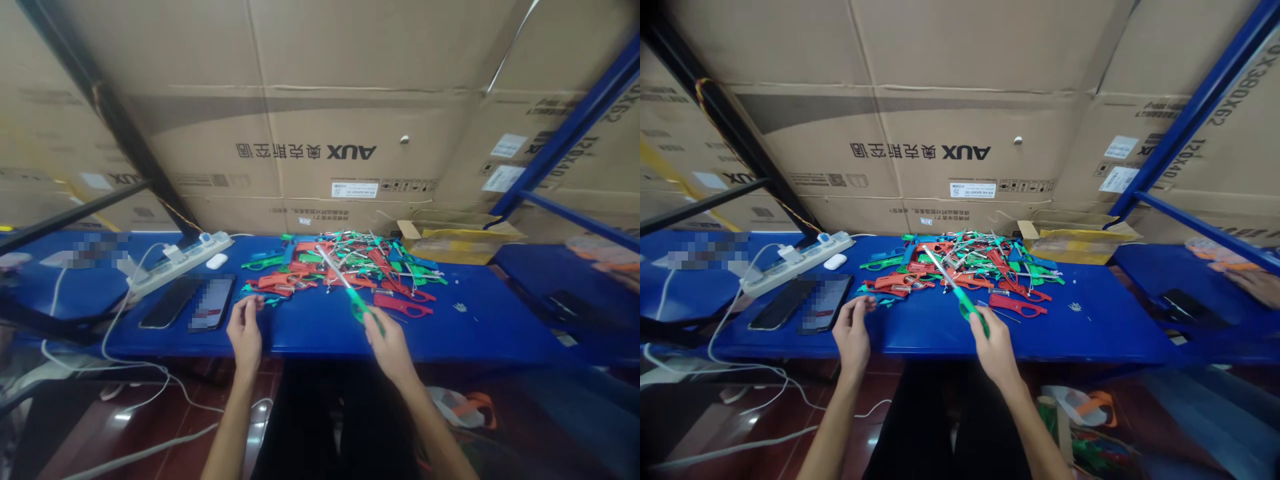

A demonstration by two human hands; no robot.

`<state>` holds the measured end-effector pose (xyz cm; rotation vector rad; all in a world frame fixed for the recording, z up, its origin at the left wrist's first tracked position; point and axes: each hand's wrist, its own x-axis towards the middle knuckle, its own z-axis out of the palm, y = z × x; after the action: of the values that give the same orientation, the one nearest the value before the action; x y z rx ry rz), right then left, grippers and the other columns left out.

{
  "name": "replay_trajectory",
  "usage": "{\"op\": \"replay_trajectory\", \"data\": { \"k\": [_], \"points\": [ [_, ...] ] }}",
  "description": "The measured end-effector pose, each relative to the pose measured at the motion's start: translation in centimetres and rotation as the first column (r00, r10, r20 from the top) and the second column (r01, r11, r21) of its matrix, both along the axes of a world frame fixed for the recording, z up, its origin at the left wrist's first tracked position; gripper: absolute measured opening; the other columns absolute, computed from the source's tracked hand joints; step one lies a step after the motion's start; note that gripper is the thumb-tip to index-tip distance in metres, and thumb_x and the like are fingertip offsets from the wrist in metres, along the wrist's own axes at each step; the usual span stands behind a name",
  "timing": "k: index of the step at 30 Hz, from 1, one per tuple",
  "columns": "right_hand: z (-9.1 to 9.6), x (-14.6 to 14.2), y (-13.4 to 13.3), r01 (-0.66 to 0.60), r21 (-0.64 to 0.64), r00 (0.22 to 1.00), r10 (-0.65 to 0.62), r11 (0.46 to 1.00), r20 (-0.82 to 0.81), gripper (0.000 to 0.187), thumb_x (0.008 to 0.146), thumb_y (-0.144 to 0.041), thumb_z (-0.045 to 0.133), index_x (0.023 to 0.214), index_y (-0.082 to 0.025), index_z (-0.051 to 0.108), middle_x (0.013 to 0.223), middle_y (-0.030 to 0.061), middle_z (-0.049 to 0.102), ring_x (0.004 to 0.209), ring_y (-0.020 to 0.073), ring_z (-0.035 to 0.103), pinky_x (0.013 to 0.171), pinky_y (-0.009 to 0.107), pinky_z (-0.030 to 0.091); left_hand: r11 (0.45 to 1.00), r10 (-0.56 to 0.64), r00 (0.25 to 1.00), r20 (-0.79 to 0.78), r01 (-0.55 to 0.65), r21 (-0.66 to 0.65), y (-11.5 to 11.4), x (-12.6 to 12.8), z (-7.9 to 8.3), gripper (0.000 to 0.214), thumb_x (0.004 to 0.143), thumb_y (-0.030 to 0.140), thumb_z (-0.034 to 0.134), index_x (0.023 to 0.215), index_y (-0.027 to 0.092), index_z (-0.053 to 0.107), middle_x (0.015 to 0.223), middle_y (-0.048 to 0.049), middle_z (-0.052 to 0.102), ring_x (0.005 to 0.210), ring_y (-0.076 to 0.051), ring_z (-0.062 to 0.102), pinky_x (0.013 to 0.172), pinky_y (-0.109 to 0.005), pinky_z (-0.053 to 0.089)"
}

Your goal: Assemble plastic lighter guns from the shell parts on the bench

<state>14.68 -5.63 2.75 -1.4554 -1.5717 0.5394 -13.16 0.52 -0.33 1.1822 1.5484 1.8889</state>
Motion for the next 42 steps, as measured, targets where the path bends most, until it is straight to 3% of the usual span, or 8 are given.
{"op": "replay_trajectory", "data": {
  "k": [4, 9, 17, 27, 34, 38, 42],
  "points": [
    [0.2, 2.6, -2.3, 0.1, -0.166, 0.975, -0.129, 0.981, -0.178, 0.055, 0.099, -0.064, 0.045, 0.082, -0.016, 0.067, 0.057, -0.0008, 0.054, 0.043, 0.0124, 0.047, 0.039, 0.025, 0.039, 0.986, -0.135, 0.988, -0.073, 0.126, -0.113, 0.6, 0.0, -0.1, 0.038, 0.088, 0.054, 0.063, 0.095, 0.018, 0.072, 0.093, -0.0067, 0.076, 0.086, -0.022, 0.07, 0.083, -0.034, 0.055],
    [-0.9, 5.0, -3.1, 0.204, -0.268, 0.939, -0.265, 0.942, -0.219, 0.058, 0.088, -0.071, 0.055, 0.07, -0.017, 0.065, 0.053, 0.0, 0.05, 0.043, 0.0132, 0.044, 0.036, 0.026, 0.032, 0.952, -0.254, 0.959, -0.126, 0.226, -0.206, 0.8, -0.1, -0.1, 0.042, 0.087, 0.057, 0.063, 0.093, 0.017, 0.072, 0.082, -0.0056, 0.074, 0.069, -0.018, 0.064, 0.068, -0.029, 0.052],
    [-1.6, 7.2, -2.2, 0.318, -0.283, 0.937, -0.345, 0.905, -0.049, 0.037, 0.085, -0.056, 0.061, 0.08, -0.02, 0.069, 0.054, -0.0024, 0.054, 0.051, 0.0144, 0.048, 0.048, 0.024, 0.038, 0.924, -0.323, 0.935, -0.15, 0.277, -0.264, 0.8, -0.2, -0.1, 0.041, 0.089, 0.057, 0.059, 0.093, 0.017, 0.07, 0.077, -0.0038, 0.07, 0.066, -0.016, 0.061, 0.064, -0.026, 0.049],
    [-0.9, 7.1, -0.9, 0.326, -0.25, 0.945, -0.308, 0.912, 0.109, 0.049, 0.09, -0.067, 0.047, 0.076, -0.024, 0.063, 0.054, -0.0007, 0.06, 0.048, 0.0169, 0.054, 0.05, 0.027, 0.04, 0.905, -0.361, 0.91, -0.205, 0.289, -0.312, 0.8, -0.3, -0.3, 0.043, 0.091, 0.059, 0.057, 0.096, 0.018, 0.071, 0.076, -0.0036, 0.07, 0.066, -0.017, 0.062, 0.062, -0.026, 0.049],
    [-0.4, 9.4, 0.6, 0.45, -0.206, 0.871, -0.375, 0.869, 0.318, 0.045, 0.092, -0.064, 0.039, 0.082, -0.026, 0.061, 0.055, 0.0012, 0.063, 0.051, 0.0215, 0.06, 0.051, 0.029, 0.039, 0.892, -0.377, 0.895, -0.236, 0.282, -0.354, 0.8, -0.6, -0.5, 0.044, 0.093, 0.059, 0.054, 0.099, 0.019, 0.072, 0.079, -0.004, 0.071, 0.069, -0.018, 0.063, 0.066, -0.028, 0.049],
    [1.5, 13.7, 2.0, 0.524, -0.159, 0.786, -0.404, 0.837, 0.468, 0.04, 0.091, -0.063, 0.047, 0.089, -0.026, 0.062, 0.058, 0.0041, 0.065, 0.057, 0.0279, 0.064, 0.056, 0.032, 0.041, 0.882, -0.4, 0.88, -0.256, 0.294, -0.367, 0.8, -0.6, -0.4, 0.043, 0.093, 0.058, 0.054, 0.101, 0.02, 0.071, 0.081, -0.0042, 0.071, 0.072, -0.019, 0.064, 0.071, -0.029, 0.05],
    [7.0, 21.3, 5.4, 0.541, -0.041, 0.678, -0.406, 0.84, 0.613, 0.029, 0.098, -0.046, 0.047, 0.089, -0.023, 0.062, 0.068, 0.0121, 0.069, 0.064, 0.0303, 0.065, 0.063, 0.036, 0.041, 0.877, -0.411, 0.877, -0.248, 0.307, -0.369, 0.8, -0.5, -0.3, 0.043, 0.094, 0.058, 0.052, 0.104, 0.02, 0.07, 0.084, -0.0047, 0.072, 0.07, -0.019, 0.063, 0.068, -0.029, 0.051]
  ]
}}
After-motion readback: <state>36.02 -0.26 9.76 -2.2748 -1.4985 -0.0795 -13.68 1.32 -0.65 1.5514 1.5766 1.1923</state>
